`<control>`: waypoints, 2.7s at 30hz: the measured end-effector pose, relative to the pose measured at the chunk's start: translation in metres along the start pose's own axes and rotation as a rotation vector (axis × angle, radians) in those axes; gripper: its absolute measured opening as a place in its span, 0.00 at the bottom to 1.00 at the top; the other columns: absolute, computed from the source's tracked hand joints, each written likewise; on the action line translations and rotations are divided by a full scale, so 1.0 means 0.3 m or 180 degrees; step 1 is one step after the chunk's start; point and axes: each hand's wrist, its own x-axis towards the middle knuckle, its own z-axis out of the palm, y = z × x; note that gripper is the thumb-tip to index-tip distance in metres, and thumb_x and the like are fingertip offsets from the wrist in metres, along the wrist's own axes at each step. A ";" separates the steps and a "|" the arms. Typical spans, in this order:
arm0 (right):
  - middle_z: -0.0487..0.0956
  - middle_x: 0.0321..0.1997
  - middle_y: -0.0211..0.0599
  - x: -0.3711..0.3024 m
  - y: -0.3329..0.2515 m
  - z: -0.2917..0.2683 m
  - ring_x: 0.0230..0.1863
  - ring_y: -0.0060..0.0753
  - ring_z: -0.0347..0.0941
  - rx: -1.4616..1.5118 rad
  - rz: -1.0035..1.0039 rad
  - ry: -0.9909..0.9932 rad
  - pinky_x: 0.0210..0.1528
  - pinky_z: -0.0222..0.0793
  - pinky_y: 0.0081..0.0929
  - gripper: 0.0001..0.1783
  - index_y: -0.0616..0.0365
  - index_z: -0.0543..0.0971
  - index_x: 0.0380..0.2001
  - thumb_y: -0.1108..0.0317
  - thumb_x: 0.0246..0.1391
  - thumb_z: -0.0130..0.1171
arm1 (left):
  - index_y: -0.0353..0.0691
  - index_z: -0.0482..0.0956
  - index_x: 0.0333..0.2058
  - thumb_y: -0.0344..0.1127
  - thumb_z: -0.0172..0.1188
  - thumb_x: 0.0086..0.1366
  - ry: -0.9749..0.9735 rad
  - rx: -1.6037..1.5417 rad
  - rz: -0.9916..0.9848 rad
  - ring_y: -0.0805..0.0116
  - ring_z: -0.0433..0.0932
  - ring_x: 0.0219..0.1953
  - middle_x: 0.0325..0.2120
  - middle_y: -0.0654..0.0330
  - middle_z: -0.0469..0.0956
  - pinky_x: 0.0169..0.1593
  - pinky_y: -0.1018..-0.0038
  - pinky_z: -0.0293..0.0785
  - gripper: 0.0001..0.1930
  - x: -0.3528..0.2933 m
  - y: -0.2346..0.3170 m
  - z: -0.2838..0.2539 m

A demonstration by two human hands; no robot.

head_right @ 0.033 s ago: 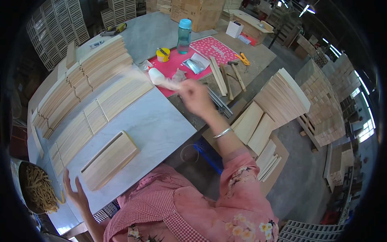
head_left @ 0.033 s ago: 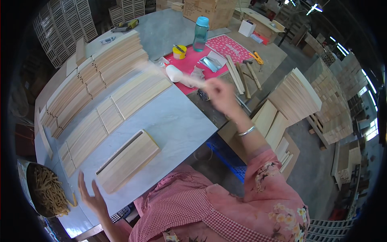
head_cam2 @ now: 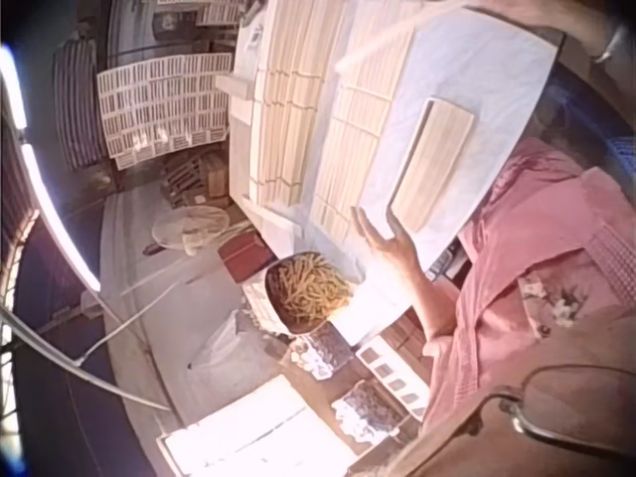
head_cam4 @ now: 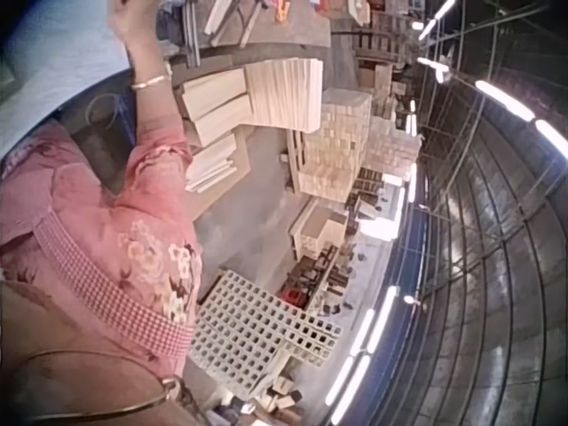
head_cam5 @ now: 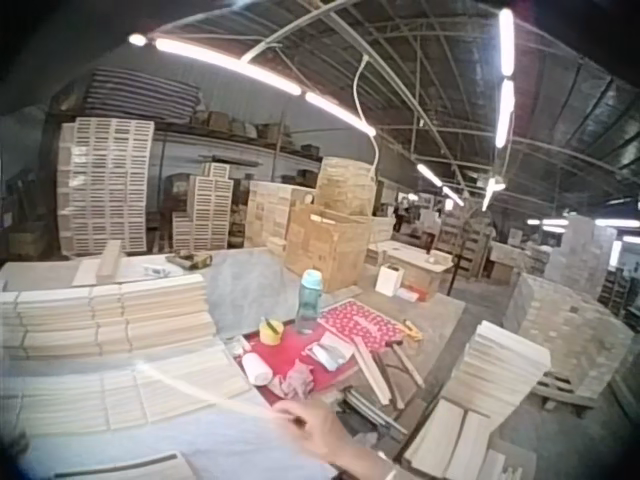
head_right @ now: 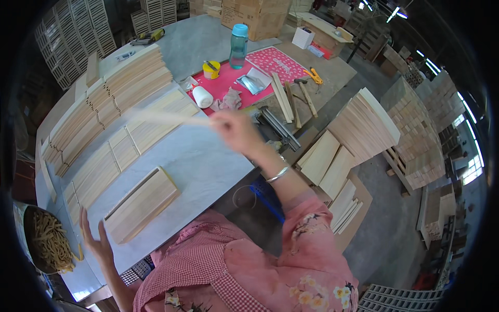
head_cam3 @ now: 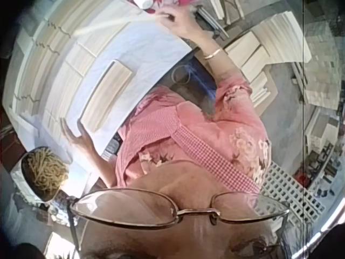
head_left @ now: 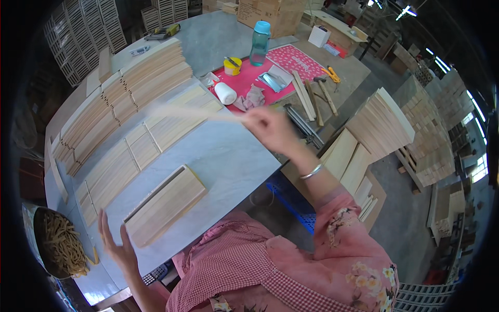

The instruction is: Assembling wooden boxes by gluing components and securing them with a nail gun.

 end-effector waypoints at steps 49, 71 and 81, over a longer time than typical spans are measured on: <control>0.85 0.33 0.35 0.017 -0.101 0.546 0.33 0.32 0.76 0.0375 -0.0130 -0.1451 0.39 0.71 0.25 0.07 0.61 0.85 0.36 0.76 0.52 0.64 | 0.30 0.85 0.43 0.27 0.63 0.64 -0.1123 -0.1447 -0.1215 0.73 0.80 0.31 0.33 0.58 0.86 0.39 0.78 0.76 0.10 0.030 -0.240 0.117; 0.80 0.30 0.29 0.008 -0.106 0.563 0.31 0.21 0.70 0.0593 0.0700 -0.1589 0.38 0.67 0.17 0.06 0.65 0.82 0.35 0.72 0.60 0.59 | 0.28 0.86 0.40 0.31 0.64 0.64 -0.0828 -0.1811 -0.2704 0.74 0.76 0.32 0.33 0.58 0.83 0.38 0.80 0.73 0.11 0.021 -0.170 0.107; 0.81 0.29 0.34 -0.038 -0.109 0.567 0.27 0.26 0.71 0.0434 0.0722 -0.1293 0.35 0.70 0.23 0.09 0.66 0.82 0.38 0.72 0.59 0.58 | 0.30 0.86 0.40 0.30 0.64 0.62 -0.0680 -0.1964 -0.2646 0.70 0.78 0.32 0.31 0.57 0.84 0.39 0.77 0.76 0.11 -0.015 -0.200 0.133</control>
